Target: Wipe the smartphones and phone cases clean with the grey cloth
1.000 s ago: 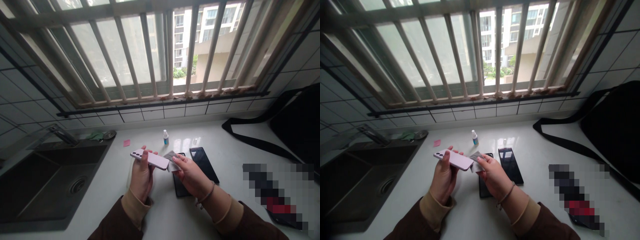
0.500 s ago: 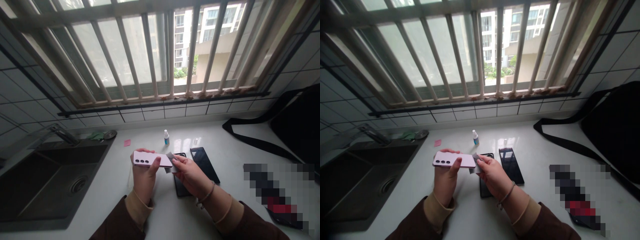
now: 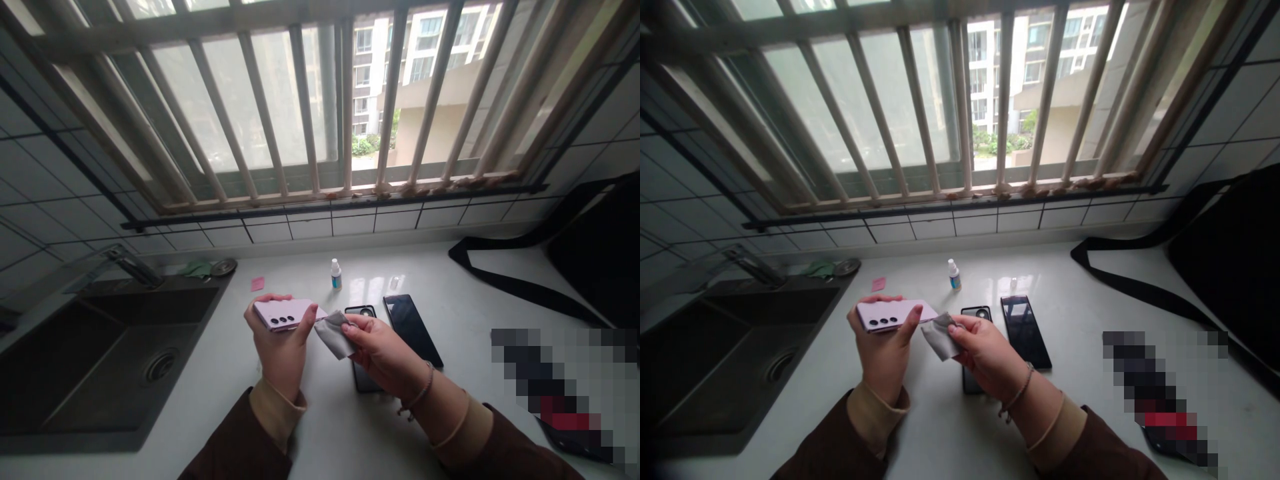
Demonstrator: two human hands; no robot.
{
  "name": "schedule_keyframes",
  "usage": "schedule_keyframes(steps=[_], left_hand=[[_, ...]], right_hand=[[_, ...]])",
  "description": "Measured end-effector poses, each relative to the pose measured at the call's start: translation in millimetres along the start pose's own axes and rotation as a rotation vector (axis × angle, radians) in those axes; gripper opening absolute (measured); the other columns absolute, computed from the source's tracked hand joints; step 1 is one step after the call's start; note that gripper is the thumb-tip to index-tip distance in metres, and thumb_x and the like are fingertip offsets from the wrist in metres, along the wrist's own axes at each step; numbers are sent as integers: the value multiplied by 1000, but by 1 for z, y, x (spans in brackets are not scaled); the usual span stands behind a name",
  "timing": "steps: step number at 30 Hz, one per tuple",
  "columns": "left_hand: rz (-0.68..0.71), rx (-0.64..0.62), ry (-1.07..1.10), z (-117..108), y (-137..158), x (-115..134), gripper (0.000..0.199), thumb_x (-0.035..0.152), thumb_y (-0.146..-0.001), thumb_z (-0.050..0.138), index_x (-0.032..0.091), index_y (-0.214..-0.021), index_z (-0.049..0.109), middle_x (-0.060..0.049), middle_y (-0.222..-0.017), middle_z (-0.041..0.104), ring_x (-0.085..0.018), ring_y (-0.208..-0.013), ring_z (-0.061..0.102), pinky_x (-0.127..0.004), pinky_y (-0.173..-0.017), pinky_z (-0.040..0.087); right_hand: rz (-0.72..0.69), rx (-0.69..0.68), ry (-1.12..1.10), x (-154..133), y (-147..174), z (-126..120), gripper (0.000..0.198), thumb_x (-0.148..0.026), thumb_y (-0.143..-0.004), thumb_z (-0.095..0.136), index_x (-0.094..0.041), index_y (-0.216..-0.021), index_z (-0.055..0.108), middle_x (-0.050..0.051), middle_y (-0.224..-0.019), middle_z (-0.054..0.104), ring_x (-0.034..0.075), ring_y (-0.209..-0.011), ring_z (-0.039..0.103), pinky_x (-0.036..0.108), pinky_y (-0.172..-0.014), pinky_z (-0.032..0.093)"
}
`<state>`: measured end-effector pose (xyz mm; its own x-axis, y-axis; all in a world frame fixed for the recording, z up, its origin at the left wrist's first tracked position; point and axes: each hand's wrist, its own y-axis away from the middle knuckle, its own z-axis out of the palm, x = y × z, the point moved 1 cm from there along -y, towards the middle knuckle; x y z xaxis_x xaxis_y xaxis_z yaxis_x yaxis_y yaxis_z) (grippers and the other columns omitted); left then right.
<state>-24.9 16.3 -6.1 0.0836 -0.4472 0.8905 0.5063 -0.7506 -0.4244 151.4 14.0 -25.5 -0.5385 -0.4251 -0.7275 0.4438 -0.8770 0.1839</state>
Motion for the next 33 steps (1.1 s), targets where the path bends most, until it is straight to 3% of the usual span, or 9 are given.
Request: schedule_keyframes(steps=[7,10,12,15,18,22,25,30,33], left_hand=[[-727,-39,448,10,-3,-3,56,62,-88,77,19,-121,62,-3,-94,68,-19,-82,72,-35,-78,63],[-966,-245,432,15,4,3,58,66,-93,67,14,-117,65,-9,-89,71,-19,-72,71,-34,-70,63],[-1058,-419,390,16,11,8,55,64,-93,68,13,-114,66,-13,-95,74,-19,-70,71,-33,-67,64],[-1094,-644,311,15,20,12,49,55,-88,79,16,-114,65,-13,-100,74,-21,-71,73,-34,-64,64],[-1070,-766,256,13,24,12,49,51,-84,85,18,-114,65,-9,-94,72,-20,-69,72,-34,-60,63],[-1025,-848,239,13,23,8,45,48,-83,86,17,-111,67,-8,-93,69,-19,-71,70,-31,-60,61],[-1010,-885,223,13,23,3,42,47,-84,86,17,-107,67,-7,-88,68,-19,-71,68,-30,-61,59],[-984,-820,181,13,22,4,42,46,-85,85,17,-110,67,-8,-93,68,-17,-71,66,-27,-58,55],[-982,-808,174,14,21,6,42,46,-84,85,18,-111,68,-3,-85,63,-13,-65,59,-22,-54,49]], right_hand=[[-280,464,3,-8,-14,-30,47,-42,-75,92,-20,-114,77,9,-109,80,20,-87,73,29,-71,57],[-348,522,193,-7,-14,-33,54,-50,-82,85,-21,-125,75,8,-107,80,21,-85,72,30,-71,57],[-389,464,396,-7,-10,-28,47,-51,-86,81,-21,-122,78,8,-107,81,23,-90,72,32,-76,58],[-383,302,606,-6,-4,-18,37,-49,-92,75,-23,-117,82,9,-111,80,25,-92,73,35,-76,60],[-403,267,723,-5,3,-13,33,-45,-98,68,-27,-122,82,8,-105,81,24,-80,72,37,-70,60],[-581,195,848,-12,13,-8,31,-36,-103,63,-31,-128,79,7,-118,81,27,-100,76,43,-94,61],[-670,133,887,-17,16,-4,31,-32,-103,62,-34,-130,78,4,-131,78,29,-121,73,47,-109,55],[-623,214,996,-14,9,-10,32,-29,-103,62,-35,-129,78,4,-114,82,27,-100,78,43,-96,60],[-645,223,1027,-13,8,-12,35,-26,-103,61,-34,-132,77,4,-117,82,28,-104,78,43,-98,60]])
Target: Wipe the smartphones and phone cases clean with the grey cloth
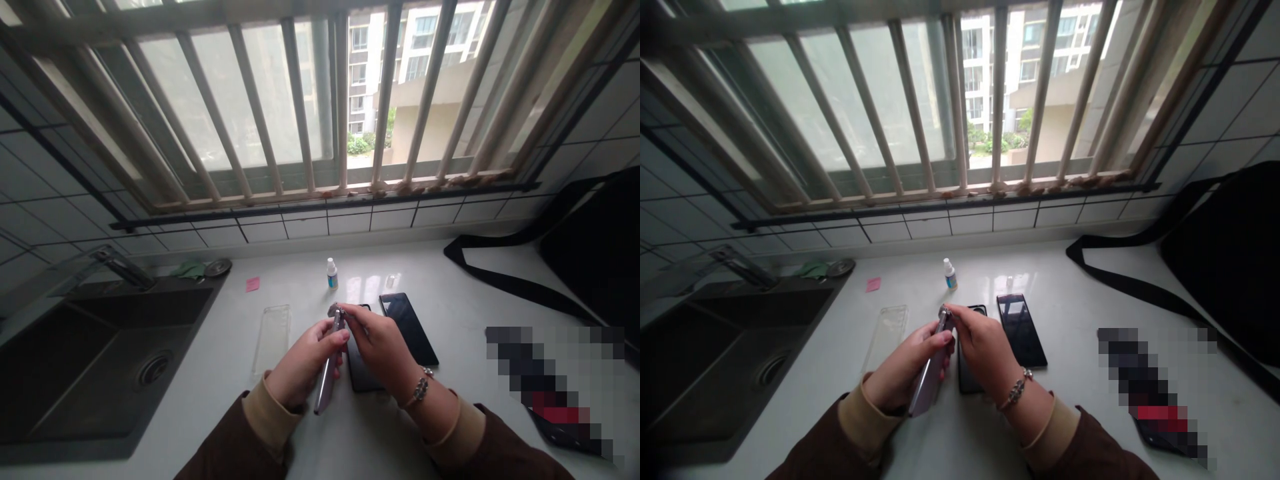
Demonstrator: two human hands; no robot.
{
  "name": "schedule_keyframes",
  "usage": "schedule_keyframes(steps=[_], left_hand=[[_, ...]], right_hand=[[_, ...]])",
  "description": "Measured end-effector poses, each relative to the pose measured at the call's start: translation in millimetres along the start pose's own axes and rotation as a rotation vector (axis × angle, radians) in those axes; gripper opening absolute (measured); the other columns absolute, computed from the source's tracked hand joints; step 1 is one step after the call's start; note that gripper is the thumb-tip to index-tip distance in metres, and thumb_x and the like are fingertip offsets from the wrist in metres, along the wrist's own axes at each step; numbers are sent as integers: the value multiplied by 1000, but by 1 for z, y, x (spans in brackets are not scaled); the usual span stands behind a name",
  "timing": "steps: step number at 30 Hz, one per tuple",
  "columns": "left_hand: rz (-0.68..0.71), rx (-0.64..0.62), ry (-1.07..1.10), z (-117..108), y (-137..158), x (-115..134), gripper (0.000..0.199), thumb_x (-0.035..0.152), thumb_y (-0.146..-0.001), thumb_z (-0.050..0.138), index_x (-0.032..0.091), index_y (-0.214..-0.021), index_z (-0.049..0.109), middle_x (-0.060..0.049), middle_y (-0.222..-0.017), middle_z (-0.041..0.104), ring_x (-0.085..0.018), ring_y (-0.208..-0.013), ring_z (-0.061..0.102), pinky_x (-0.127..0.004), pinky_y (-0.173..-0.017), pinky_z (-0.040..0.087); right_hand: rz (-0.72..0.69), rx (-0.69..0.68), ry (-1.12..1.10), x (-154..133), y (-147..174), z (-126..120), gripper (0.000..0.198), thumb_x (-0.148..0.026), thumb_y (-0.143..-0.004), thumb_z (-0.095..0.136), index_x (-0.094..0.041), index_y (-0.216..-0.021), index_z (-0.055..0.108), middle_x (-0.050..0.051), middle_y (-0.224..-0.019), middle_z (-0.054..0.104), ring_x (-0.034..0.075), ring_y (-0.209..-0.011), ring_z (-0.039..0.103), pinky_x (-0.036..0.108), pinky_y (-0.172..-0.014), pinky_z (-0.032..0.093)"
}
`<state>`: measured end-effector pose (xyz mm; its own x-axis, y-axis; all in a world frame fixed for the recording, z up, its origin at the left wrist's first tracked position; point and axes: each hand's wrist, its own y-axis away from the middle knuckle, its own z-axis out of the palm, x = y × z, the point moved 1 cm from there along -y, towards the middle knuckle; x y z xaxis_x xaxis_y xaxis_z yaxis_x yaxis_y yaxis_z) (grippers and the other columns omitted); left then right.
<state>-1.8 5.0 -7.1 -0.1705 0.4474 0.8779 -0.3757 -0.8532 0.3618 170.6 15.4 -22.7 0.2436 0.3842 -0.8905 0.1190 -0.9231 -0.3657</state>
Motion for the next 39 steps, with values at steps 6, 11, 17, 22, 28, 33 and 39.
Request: schedule_keyframes(steps=[6,11,17,22,28,33,39], left_hand=[[-85,46,54,-4,-2,-7,46,56,-81,86,18,-99,66,3,-78,54,-8,-60,49,-19,-52,40],[-45,29,261,-2,-3,-5,48,59,-80,87,17,-93,68,0,-75,60,-11,-59,53,-23,-52,45],[-56,100,557,6,-4,9,15,31,-97,72,16,-95,74,-3,-74,70,-15,-63,67,-27,-67,58],[-19,190,693,3,-10,11,26,22,-105,54,9,-106,76,-11,-94,78,-17,-83,76,-27,-85,62],[61,289,726,-9,-16,13,24,23,-106,52,11,-99,72,-11,-89,77,-18,-77,75,-31,-81,64],[237,336,715,-17,-16,18,23,27,-105,56,12,-109,72,-13,-102,78,-21,-90,77,-36,-88,64],[239,302,705,-11,-14,20,41,42,-109,47,11,-118,71,-20,-114,76,-30,-101,76,-49,-93,63]], right_hand=[[-149,-61,2,-3,2,1,42,-15,-102,57,-35,-133,76,1,-141,72,27,-130,70,47,-117,53],[-115,-84,-40,1,-2,1,43,-12,-98,60,-35,-129,78,-2,-145,68,27,-137,65,50,-124,48],[-86,-86,-96,-2,-3,-1,43,-13,-98,62,-36,-131,77,-2,-147,67,26,-139,64,48,-126,46],[-194,-183,-66,-4,-1,3,46,-13,-102,56,-34,-139,72,-2,-150,64,23,-140,62,45,-125,48],[-197,-267,-106,-10,1,4,40,-18,-105,55,-34,-137,72,-2,-149,65,22,-137,65,43,-121,52],[-35,-123,-133,-5,-1,6,33,-29,-108,55,-33,-132,76,3,-140,73,26,-131,69,48,-116,54],[261,-126,-362,18,-4,14,39,-54,-100,67,-25,-123,80,10,-127,78,31,-123,71,50,-109,56]])
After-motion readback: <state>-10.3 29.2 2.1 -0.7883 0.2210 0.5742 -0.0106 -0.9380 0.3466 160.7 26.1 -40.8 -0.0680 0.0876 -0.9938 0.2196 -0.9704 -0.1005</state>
